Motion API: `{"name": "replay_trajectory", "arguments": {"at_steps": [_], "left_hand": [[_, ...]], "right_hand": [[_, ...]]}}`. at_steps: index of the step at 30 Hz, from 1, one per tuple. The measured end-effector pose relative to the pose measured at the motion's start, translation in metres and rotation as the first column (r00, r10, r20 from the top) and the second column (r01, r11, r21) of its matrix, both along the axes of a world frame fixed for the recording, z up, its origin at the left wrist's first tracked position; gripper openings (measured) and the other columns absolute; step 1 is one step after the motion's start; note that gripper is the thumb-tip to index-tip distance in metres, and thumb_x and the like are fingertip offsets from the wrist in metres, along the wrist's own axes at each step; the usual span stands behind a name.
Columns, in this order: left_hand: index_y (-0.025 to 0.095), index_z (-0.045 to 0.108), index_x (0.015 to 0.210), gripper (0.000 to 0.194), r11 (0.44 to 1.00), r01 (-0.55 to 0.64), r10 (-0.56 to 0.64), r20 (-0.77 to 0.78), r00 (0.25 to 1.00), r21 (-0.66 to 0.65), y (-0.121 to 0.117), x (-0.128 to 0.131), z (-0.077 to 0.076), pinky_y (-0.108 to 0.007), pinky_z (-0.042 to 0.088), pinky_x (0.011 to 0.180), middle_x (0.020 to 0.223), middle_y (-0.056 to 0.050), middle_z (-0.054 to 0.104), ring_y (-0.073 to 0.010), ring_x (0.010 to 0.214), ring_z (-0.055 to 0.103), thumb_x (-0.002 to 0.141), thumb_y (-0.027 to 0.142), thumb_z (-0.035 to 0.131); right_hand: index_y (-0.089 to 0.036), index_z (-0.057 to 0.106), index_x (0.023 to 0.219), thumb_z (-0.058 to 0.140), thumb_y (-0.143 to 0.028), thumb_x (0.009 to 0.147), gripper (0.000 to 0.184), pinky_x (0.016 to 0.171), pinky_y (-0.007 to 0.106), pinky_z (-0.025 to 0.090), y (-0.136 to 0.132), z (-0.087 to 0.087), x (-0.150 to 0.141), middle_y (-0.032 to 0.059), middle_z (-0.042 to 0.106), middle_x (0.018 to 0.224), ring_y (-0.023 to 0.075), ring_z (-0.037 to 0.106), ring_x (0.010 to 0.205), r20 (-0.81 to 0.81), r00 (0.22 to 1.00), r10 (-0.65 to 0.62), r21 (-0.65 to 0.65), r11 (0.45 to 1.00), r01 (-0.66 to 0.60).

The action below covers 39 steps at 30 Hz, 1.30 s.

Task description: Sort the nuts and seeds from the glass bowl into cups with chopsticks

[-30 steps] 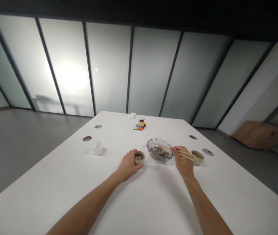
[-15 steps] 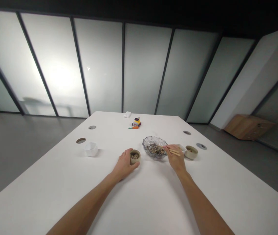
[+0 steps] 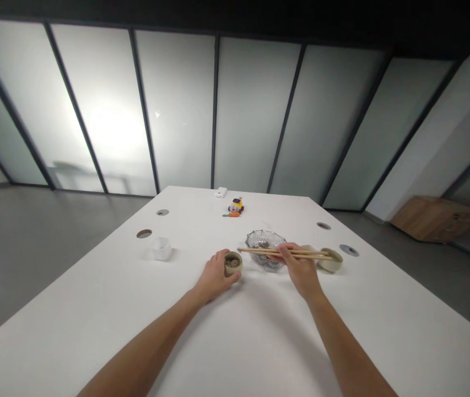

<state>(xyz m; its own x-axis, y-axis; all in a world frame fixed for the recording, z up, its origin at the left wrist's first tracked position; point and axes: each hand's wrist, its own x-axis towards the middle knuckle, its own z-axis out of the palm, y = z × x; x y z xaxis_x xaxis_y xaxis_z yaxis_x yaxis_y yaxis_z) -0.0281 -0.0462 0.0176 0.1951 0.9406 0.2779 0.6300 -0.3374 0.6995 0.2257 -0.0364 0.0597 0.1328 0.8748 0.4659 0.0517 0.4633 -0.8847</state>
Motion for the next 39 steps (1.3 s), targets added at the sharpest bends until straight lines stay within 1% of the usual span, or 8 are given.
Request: {"name": "replay_trajectory", "arguments": {"at_steps": [2, 5, 8, 11, 17, 31, 34, 39], "left_hand": [[0.023, 0.053, 0.138, 0.062, 1.0, -0.004, 0.004, 0.001, 1.0, 0.0, 0.0, 0.0, -0.001, -0.045, 0.046, 0.111, 0.137, -0.012, 0.064, -0.0322, 0.126, 0.061, 0.081, 0.036, 0.075], [0.021, 0.052, 0.14, 0.065, 1.0, 0.0, 0.0, -0.004, 1.0, -0.008, 0.001, -0.001, 0.0, -0.046, 0.044, 0.113, 0.139, -0.014, 0.062, -0.0327, 0.129, 0.059, 0.081, 0.035, 0.075], [0.02, 0.051, 0.141, 0.065, 1.0, 0.009, -0.009, -0.008, 1.0, -0.017, 0.0, -0.002, 0.001, -0.045, 0.043, 0.114, 0.14, -0.014, 0.062, -0.0327, 0.13, 0.059, 0.082, 0.035, 0.075], [0.022, 0.051, 0.141, 0.065, 1.0, 0.009, -0.009, -0.008, 1.0, -0.014, 0.0, -0.001, 0.002, -0.045, 0.043, 0.113, 0.139, -0.013, 0.062, -0.0322, 0.129, 0.059, 0.082, 0.034, 0.074], [0.019, 0.048, 0.142, 0.065, 1.0, 0.012, -0.013, -0.03, 0.999, -0.019, 0.001, -0.002, 0.0, -0.047, 0.043, 0.114, 0.14, -0.015, 0.061, -0.033, 0.131, 0.058, 0.084, 0.036, 0.073], [0.02, 0.05, 0.139, 0.063, 1.0, 0.016, -0.016, -0.018, 1.0, 0.005, 0.003, -0.003, -0.002, -0.048, 0.045, 0.113, 0.138, -0.015, 0.063, -0.0329, 0.131, 0.06, 0.083, 0.035, 0.074], [0.021, 0.05, 0.14, 0.064, 1.0, 0.015, -0.015, -0.018, 1.0, 0.012, 0.003, -0.004, -0.002, -0.047, 0.044, 0.114, 0.138, -0.014, 0.063, -0.0327, 0.131, 0.06, 0.083, 0.035, 0.075], [0.02, 0.051, 0.14, 0.063, 1.0, 0.016, -0.016, -0.026, 1.0, 0.01, 0.002, -0.003, 0.0, -0.046, 0.045, 0.114, 0.139, -0.014, 0.062, -0.032, 0.13, 0.06, 0.083, 0.034, 0.074]], "right_hand": [[-0.024, 0.072, 0.082, 0.075, -0.067, 0.082, 0.044, 0.066, 0.045, 0.065, -0.003, 0.001, -0.003, 0.0062, 0.076, 0.08, 0.026, 0.073, 0.067, 0.041, 0.999, 0.006, -0.024, 1.0, -0.005], [-0.023, 0.072, 0.084, 0.07, -0.068, 0.086, 0.045, 0.067, 0.044, 0.063, -0.002, 0.003, 0.007, 0.0065, 0.076, 0.077, 0.027, 0.074, 0.068, 0.094, 0.982, -0.165, 0.03, 0.986, 0.163], [-0.023, 0.072, 0.083, 0.066, -0.066, 0.09, 0.044, 0.072, 0.041, 0.058, 0.002, 0.003, 0.028, 0.0067, 0.075, 0.077, 0.0264, 0.072, 0.074, 0.239, 0.875, -0.421, 0.193, 0.904, 0.382], [-0.023, 0.071, 0.078, 0.06, -0.066, 0.093, 0.047, 0.072, 0.039, 0.053, 0.011, -0.005, 0.043, 0.0067, 0.073, 0.075, 0.0248, 0.068, 0.072, 0.387, 0.765, -0.514, 0.335, 0.852, 0.403], [-0.022, 0.071, 0.079, 0.051, -0.067, 0.098, 0.052, 0.074, 0.038, 0.049, 0.022, -0.024, 0.048, 0.0069, 0.073, 0.077, 0.0235, 0.066, 0.074, 0.462, 0.723, -0.514, 0.34, 0.855, 0.391], [-0.023, 0.073, 0.078, 0.054, -0.064, 0.099, 0.05, 0.075, 0.041, 0.053, 0.024, -0.029, 0.051, 0.0079, 0.075, 0.076, 0.0257, 0.069, 0.077, 0.458, 0.735, -0.499, 0.346, 0.862, 0.369], [-0.023, 0.074, 0.079, 0.062, -0.067, 0.093, 0.048, 0.079, 0.044, 0.057, 0.024, -0.028, 0.05, 0.0083, 0.075, 0.078, 0.0266, 0.071, 0.078, 0.361, 0.798, -0.482, 0.282, 0.873, 0.399], [-0.021, 0.071, 0.084, 0.071, -0.068, 0.085, 0.047, 0.073, 0.046, 0.066, 0.021, -0.019, 0.037, 0.0079, 0.076, 0.082, 0.0264, 0.075, 0.076, 0.005, 0.94, -0.34, 0.085, 0.937, 0.339]]}}
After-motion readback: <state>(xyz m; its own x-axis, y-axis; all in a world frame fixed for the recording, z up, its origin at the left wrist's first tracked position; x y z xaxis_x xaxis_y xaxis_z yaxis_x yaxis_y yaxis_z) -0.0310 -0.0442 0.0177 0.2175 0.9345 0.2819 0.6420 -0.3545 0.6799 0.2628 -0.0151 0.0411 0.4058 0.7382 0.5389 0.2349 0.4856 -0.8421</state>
